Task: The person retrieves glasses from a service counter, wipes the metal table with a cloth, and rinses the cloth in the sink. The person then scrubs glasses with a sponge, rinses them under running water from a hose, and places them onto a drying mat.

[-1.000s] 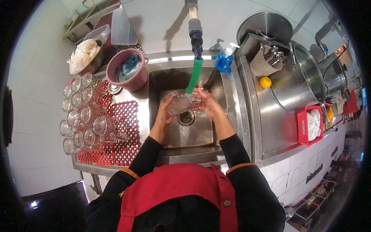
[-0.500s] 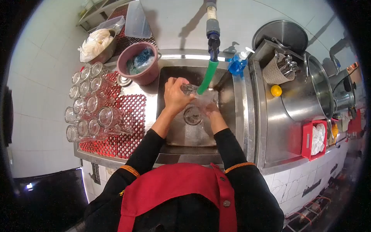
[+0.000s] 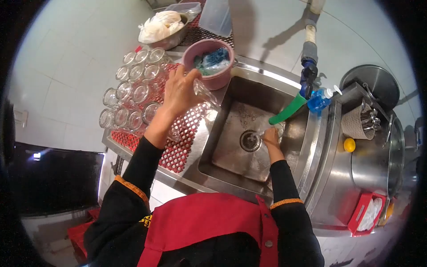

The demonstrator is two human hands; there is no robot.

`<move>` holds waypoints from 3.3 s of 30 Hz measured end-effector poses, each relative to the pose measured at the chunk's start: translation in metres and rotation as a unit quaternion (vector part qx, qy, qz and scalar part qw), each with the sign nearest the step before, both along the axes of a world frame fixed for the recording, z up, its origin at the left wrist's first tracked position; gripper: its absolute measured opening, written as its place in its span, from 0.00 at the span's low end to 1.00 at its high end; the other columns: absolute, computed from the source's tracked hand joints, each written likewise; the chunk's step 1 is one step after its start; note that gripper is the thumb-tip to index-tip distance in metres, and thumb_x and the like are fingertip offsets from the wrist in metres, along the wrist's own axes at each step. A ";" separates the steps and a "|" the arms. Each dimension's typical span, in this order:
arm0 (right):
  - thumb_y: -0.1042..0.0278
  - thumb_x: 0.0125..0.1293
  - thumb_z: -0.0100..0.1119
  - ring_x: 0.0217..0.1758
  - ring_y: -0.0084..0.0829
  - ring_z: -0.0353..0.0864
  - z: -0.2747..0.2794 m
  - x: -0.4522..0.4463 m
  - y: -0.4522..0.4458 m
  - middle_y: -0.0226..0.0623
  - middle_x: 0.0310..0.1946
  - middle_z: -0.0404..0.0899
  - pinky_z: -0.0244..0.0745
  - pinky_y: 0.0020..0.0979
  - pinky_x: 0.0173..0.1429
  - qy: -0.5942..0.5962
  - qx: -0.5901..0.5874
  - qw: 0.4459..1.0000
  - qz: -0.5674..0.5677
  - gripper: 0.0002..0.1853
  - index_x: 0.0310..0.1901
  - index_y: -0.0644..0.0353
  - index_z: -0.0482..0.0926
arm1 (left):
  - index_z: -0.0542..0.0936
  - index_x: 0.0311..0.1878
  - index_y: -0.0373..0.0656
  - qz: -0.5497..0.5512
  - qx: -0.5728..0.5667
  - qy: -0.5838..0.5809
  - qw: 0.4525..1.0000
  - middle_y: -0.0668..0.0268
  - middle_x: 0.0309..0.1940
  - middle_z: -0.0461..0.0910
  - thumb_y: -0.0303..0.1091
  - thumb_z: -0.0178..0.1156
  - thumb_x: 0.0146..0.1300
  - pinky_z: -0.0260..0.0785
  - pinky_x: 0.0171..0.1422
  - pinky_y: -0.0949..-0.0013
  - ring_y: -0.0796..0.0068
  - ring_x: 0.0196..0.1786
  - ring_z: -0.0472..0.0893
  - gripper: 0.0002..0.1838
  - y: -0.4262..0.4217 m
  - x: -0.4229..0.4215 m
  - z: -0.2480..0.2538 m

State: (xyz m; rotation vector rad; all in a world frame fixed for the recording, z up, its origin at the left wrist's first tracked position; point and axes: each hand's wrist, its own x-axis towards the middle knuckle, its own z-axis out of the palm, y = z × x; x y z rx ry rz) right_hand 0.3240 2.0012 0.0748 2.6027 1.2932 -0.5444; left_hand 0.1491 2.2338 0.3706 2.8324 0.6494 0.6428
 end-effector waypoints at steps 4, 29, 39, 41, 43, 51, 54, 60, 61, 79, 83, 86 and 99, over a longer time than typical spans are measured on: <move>0.73 0.54 0.47 0.38 0.41 0.78 0.002 -0.004 -0.009 0.47 0.34 0.77 0.70 0.36 0.46 -0.057 0.089 0.990 -0.089 0.10 0.31 0.60 0.80 | 0.71 0.41 0.48 0.028 0.027 0.072 0.997 0.55 0.43 0.66 0.33 0.68 0.33 0.64 0.41 0.51 0.51 0.45 0.66 0.26 0.025 -0.010 -0.006; 0.83 0.43 0.51 0.37 0.47 0.72 0.129 -0.068 0.006 0.53 0.35 0.73 0.67 0.44 0.47 -0.079 0.502 0.861 -0.026 0.16 0.39 0.69 0.73 | 0.77 0.14 0.34 -0.055 -0.318 0.088 0.943 0.53 0.16 0.76 0.55 0.50 0.56 0.68 0.36 0.60 0.52 0.24 0.77 0.30 -0.056 0.032 -0.081; 0.64 0.45 0.65 0.46 0.46 0.70 0.187 -0.126 -0.039 0.50 0.41 0.73 0.66 0.35 0.51 0.062 0.482 0.874 -0.006 0.23 0.42 0.68 0.71 | 0.66 0.47 0.37 0.023 -0.899 -0.025 0.437 0.54 0.32 0.75 0.47 0.39 0.66 0.72 0.31 0.64 0.62 0.33 0.78 0.21 -0.136 0.102 -0.176; 0.63 0.45 0.65 0.41 0.43 0.73 0.179 -0.105 -0.045 0.47 0.37 0.74 0.69 0.34 0.46 0.014 0.517 0.854 -0.047 0.23 0.41 0.66 0.72 | 0.71 0.44 0.41 -0.026 -0.892 0.015 0.452 0.61 0.26 0.74 0.43 0.41 0.65 0.68 0.24 0.70 0.72 0.23 0.75 0.16 -0.129 0.098 -0.170; 0.64 0.47 0.65 0.35 0.36 0.76 0.165 -0.082 -0.039 0.41 0.32 0.76 0.71 0.32 0.40 -0.017 0.578 0.798 -0.169 0.20 0.40 0.63 0.74 | 0.72 0.41 0.42 -0.076 -0.884 0.078 0.455 0.64 0.23 0.73 0.40 0.43 0.64 0.66 0.21 0.71 0.74 0.20 0.73 0.13 -0.121 0.092 -0.170; 0.77 0.52 0.52 0.34 0.27 0.76 0.094 -0.027 -0.013 0.32 0.33 0.76 0.72 0.24 0.34 0.421 0.565 0.615 -0.354 0.15 0.44 0.62 0.71 | 0.71 0.43 0.39 -0.184 -0.805 0.123 0.551 0.65 0.21 0.74 0.34 0.43 0.64 0.64 0.21 0.77 0.78 0.18 0.72 0.11 -0.122 0.062 -0.160; 0.80 0.50 0.52 0.34 0.27 0.76 0.092 -0.033 0.006 0.34 0.34 0.76 0.73 0.24 0.35 0.205 0.673 0.674 -0.227 0.20 0.48 0.59 0.71 | 0.70 0.42 0.38 -0.108 -0.858 0.034 0.501 0.65 0.21 0.75 0.34 0.43 0.65 0.64 0.21 0.77 0.79 0.18 0.71 0.11 -0.128 0.055 -0.157; 0.83 0.42 0.53 0.29 0.25 0.77 0.124 -0.038 0.002 0.35 0.33 0.77 0.72 0.26 0.33 0.193 0.578 0.742 -0.279 0.27 0.49 0.55 0.71 | 0.72 0.38 0.38 -0.072 -0.869 -0.014 0.490 0.64 0.22 0.75 0.33 0.48 0.63 0.63 0.20 0.78 0.81 0.17 0.69 0.09 -0.135 0.043 -0.160; 0.89 0.42 0.46 0.26 0.21 0.75 0.117 -0.032 0.001 0.34 0.34 0.77 0.70 0.23 0.31 0.136 0.539 0.797 -0.236 0.28 0.49 0.57 0.70 | 0.73 0.37 0.38 -0.079 -0.859 0.011 0.506 0.65 0.22 0.75 0.33 0.49 0.62 0.63 0.20 0.78 0.82 0.17 0.69 0.08 -0.136 0.041 -0.159; 0.69 0.57 0.52 0.25 0.22 0.77 0.155 -0.046 0.000 0.37 0.38 0.76 0.71 0.19 0.21 0.547 0.539 0.618 -0.173 0.14 0.45 0.60 0.73 | 0.72 0.42 0.39 -0.183 -0.903 0.051 0.386 0.63 0.28 0.76 0.30 0.50 0.61 0.71 0.36 0.69 0.74 0.27 0.76 0.09 -0.123 0.040 -0.169; 0.71 0.56 0.55 0.28 0.21 0.75 0.173 -0.040 -0.005 0.35 0.35 0.76 0.70 0.21 0.26 0.520 0.457 0.691 -0.210 0.14 0.45 0.63 0.74 | 0.72 0.40 0.38 -0.221 -0.867 0.021 0.445 0.63 0.27 0.76 0.30 0.51 0.60 0.71 0.35 0.70 0.72 0.27 0.76 0.07 -0.125 0.058 -0.189; 0.70 0.54 0.58 0.33 0.19 0.74 0.136 -0.030 0.011 0.34 0.33 0.76 0.71 0.21 0.34 0.312 0.605 0.699 -0.221 0.12 0.40 0.65 0.76 | 0.71 0.39 0.38 -0.189 -0.896 0.028 0.400 0.63 0.26 0.75 0.30 0.52 0.59 0.70 0.33 0.72 0.71 0.27 0.76 0.07 -0.123 0.068 -0.203; 0.71 0.49 0.59 0.30 0.22 0.75 0.167 -0.035 0.004 0.33 0.32 0.76 0.72 0.22 0.36 0.282 0.507 0.753 -0.310 0.15 0.42 0.60 0.75 | 0.71 0.42 0.41 -0.140 -0.867 -0.027 0.478 0.64 0.32 0.76 0.28 0.53 0.55 0.70 0.34 0.72 0.73 0.30 0.77 0.10 -0.118 0.076 -0.213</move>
